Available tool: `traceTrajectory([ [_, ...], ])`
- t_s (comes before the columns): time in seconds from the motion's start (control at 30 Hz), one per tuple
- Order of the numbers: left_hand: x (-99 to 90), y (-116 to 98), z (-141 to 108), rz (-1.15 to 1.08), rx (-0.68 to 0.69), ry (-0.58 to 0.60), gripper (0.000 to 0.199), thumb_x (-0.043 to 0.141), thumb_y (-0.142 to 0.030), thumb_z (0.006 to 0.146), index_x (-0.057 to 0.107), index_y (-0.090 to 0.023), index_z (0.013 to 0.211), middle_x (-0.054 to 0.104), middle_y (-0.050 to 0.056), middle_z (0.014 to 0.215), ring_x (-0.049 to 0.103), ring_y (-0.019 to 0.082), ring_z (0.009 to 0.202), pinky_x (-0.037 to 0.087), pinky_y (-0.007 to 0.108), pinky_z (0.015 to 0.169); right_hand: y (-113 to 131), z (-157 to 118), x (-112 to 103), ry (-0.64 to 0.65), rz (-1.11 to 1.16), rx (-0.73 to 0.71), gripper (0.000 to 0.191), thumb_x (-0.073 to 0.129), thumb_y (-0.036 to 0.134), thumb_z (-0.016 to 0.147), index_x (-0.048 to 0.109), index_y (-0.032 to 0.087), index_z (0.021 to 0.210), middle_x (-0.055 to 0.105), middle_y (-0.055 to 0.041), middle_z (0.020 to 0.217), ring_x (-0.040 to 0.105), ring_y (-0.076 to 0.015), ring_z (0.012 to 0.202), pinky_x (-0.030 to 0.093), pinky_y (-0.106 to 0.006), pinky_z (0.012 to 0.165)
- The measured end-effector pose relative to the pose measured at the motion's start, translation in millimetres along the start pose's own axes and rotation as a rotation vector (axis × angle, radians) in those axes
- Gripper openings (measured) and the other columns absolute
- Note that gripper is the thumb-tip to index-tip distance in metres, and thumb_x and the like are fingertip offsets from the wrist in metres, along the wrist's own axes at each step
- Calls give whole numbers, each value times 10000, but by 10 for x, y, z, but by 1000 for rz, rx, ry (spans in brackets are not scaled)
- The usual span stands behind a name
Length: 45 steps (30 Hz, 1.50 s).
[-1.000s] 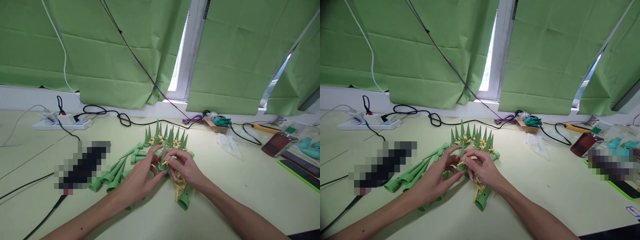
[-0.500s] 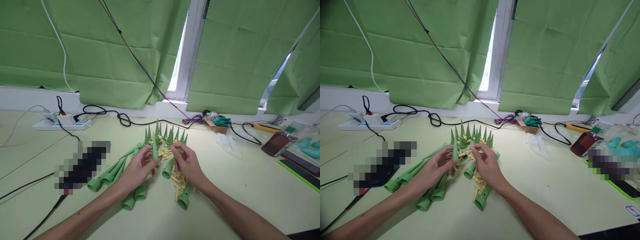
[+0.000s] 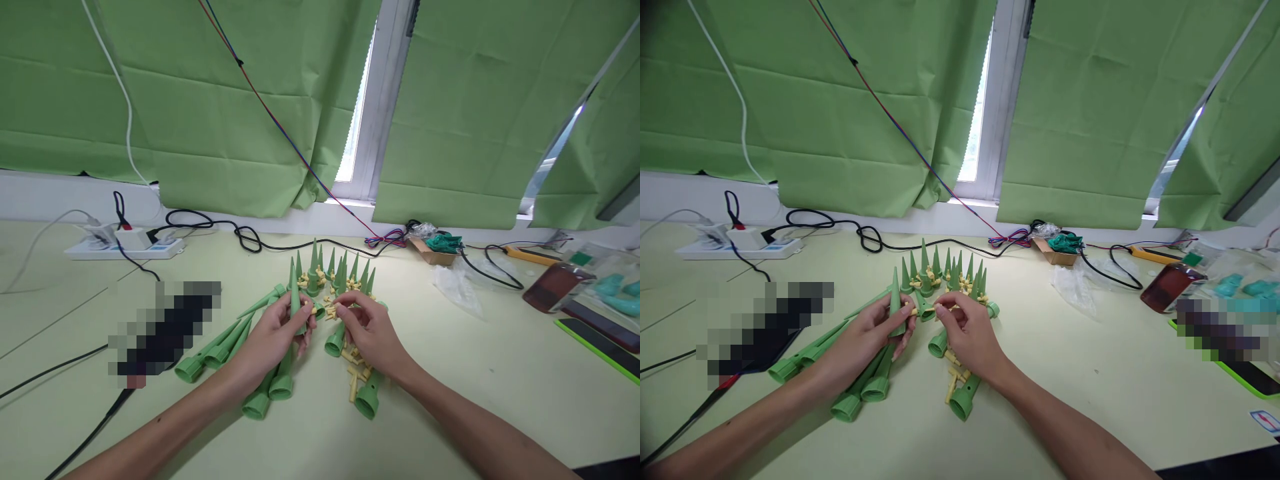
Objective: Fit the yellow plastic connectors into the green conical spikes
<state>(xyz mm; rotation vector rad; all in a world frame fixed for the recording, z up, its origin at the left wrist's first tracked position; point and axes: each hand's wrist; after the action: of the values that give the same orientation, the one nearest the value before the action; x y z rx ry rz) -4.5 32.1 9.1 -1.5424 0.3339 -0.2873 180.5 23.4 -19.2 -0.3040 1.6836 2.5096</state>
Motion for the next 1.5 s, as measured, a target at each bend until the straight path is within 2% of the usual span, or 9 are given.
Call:
traceTrajectory([
  [0.33,44,54,-33,-68,-97,50,366,517,-585,879,424,-233,915,434,-60,702,311,57,495,275,173,456,44,-17,10,49,-35,-11,219,557,402,922,627,197,954,548,12,643,494,-110,497,395,-236,469],
  [0.7,73,35,-67,-7,-121,57,416,519,-625,854,391,-230,877,397,-62,691,275,71,520,272,191,484,18,-29,16,104,-105,-72,175,574,356,920,639,196,946,605,-3,728,511,-103,533,422,-239,523],
  [0.9,69,89,-65,-21,-121,76,386,508,-606,875,408,-240,944,389,-66,686,276,77,522,269,199,492,-16,-36,29,110,-137,-127,173,565,346,931,658,202,956,622,-17,793,504,-103,561,421,-240,536],
  [1.5,73,113,-61,35,-86,83,411,478,-623,883,387,-232,971,357,-80,654,267,84,549,278,181,484,-2,-37,31,112,-240,-257,152,556,309,941,658,202,977,632,-31,831,512,-128,641,423,-256,601],
])
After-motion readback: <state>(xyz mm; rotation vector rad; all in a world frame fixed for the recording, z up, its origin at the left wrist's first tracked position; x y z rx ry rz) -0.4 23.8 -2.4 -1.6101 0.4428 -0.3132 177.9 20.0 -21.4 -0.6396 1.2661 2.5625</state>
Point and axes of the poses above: each hand's wrist, its own z-axis towards the middle knuckle, its own x-axis out of the palm, y = z × x
